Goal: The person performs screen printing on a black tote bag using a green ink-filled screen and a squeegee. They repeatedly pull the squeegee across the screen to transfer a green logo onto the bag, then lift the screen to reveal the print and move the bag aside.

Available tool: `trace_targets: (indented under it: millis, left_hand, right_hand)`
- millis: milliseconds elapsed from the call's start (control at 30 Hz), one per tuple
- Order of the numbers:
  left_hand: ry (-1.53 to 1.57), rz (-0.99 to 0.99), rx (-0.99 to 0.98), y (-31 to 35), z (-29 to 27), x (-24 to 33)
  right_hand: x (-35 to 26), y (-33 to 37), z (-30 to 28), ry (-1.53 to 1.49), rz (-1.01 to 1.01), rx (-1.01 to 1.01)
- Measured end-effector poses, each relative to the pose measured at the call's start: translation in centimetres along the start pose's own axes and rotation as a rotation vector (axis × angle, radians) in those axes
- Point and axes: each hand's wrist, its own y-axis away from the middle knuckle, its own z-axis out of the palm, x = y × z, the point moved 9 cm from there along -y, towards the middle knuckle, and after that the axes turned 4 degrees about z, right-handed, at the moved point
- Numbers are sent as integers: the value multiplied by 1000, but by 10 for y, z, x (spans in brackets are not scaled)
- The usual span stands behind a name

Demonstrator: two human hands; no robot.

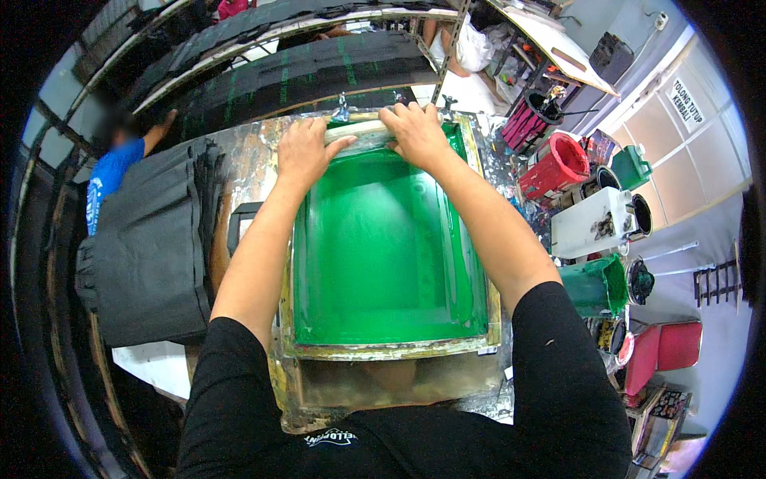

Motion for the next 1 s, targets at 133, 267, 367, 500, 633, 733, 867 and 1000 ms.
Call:
trace_targets:
  millis: [133, 267, 367, 500, 633, 733, 867, 1000]
  left_hand:
    - [-2, 85, 75, 14, -4, 2]
    - [-3, 133, 74, 40, -11, 14]
    - [15, 163, 80, 65, -25, 28]
    - [38, 194, 125, 103, -50, 53]
    - [54, 199, 122, 139, -77, 73]
    - [62, 195, 100, 165, -93, 86]
    - [63, 177, 85, 201, -116, 106]
    - [53, 211, 59, 235, -133, 124]
  right_hand:
    - [-9, 23, -12, 8, 41, 58]
    - [-25, 53, -26, -29, 63, -21]
    - [-38, 81, -41, -15, 76, 39]
    - [-57, 121, -65, 14, 73, 38]
    - [-76, 158, -88, -2, 68, 60]
    - [-91, 185, -106, 6, 73, 22]
    - [-110, 221, -123, -11, 88, -52]
    - [-127, 257, -147, -49, 86, -62]
